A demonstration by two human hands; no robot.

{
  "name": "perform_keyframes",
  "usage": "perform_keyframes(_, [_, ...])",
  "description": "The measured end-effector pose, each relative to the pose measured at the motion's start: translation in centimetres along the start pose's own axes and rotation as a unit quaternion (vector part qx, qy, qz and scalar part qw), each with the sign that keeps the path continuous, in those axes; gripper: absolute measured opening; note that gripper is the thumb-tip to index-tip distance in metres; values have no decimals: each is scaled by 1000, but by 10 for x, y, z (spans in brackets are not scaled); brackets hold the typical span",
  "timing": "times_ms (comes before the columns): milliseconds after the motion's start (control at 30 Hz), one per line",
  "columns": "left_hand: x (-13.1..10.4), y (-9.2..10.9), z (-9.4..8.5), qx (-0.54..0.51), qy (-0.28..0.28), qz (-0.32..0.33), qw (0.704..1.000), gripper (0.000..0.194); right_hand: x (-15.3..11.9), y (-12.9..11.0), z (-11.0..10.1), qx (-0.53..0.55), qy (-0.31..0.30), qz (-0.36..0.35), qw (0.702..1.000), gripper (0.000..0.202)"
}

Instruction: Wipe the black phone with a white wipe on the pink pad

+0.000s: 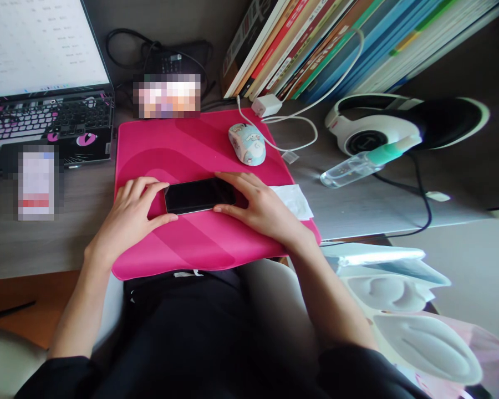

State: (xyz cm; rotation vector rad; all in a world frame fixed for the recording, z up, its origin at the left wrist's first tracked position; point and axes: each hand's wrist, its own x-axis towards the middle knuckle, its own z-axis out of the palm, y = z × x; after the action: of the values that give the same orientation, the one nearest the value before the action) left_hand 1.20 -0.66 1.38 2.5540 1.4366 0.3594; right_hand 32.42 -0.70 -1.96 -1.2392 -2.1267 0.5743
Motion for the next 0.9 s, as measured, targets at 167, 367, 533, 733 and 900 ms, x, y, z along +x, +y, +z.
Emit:
perform_keyframes(167, [0, 1, 0, -1, 3, 0, 1000, 64, 0, 2, 1, -1, 6, -12, 1000, 64])
perform_keyframes(367, [0, 1, 1, 8, 10, 7, 1000, 62, 0, 3, 1, 1, 6, -11, 1000, 63])
perform_keyframes(533, [1, 1, 1, 20, 11, 9, 1000, 61, 0, 4, 1, 0, 12, -20, 1000, 63])
perform_keyframes(733, [1, 1, 1, 22, 10, 9, 1000, 60, -1, 3, 0, -1, 13, -21, 1000, 63])
perform_keyframes(900, [1, 1, 1, 20, 10, 6, 1000, 61, -1, 2, 0, 0, 13, -7, 1000, 65])
